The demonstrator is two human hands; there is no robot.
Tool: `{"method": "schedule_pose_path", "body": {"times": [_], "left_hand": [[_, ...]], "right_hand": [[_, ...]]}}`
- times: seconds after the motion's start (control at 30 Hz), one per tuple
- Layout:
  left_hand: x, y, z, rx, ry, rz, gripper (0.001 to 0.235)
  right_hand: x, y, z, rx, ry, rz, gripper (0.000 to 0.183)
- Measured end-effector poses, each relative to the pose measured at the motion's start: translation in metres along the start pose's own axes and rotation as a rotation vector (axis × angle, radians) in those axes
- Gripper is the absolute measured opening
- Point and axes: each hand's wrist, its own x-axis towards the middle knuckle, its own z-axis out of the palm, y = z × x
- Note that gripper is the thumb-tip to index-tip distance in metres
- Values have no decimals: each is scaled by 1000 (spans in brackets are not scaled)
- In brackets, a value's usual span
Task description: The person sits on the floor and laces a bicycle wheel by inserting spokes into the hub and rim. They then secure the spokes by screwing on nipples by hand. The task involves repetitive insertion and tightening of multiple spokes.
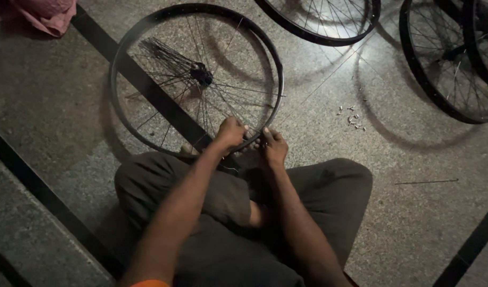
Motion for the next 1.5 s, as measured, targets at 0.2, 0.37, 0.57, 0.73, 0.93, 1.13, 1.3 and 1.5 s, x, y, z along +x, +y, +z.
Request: {"method": "schedule_pose_path", "body": {"times": [0.2,0.37,0.57,0.73,0.93,1.13,1.3,1.5], "left_hand": [[11,-10,1,123,-14,73,26],[6,-3,-1,-62,-27,-41,20],[7,-8,2,7,49,133,24],[15,-14,4,69,50,122,29],[9,-4,3,101,57,142,29],[-23,35,-7,-46,24,-11,30],[-33,50,-12,-34,15,-83,30],[-20,31,-5,118,83,16,32]], "right_hand": [[-2,8,-9,269,-69,89,23],[-34,8,0,141,-51,135,23],[-46,9,7,-14,-33,56,16],[-41,16,4,62,-54,25,15],[-38,18,2,38,-50,44,12],[-45,13,9,-33,-17,-28,13],[-46,16,12,-90,20,-57,13],[-43,16,13,-48,-11,-60,18]]}}
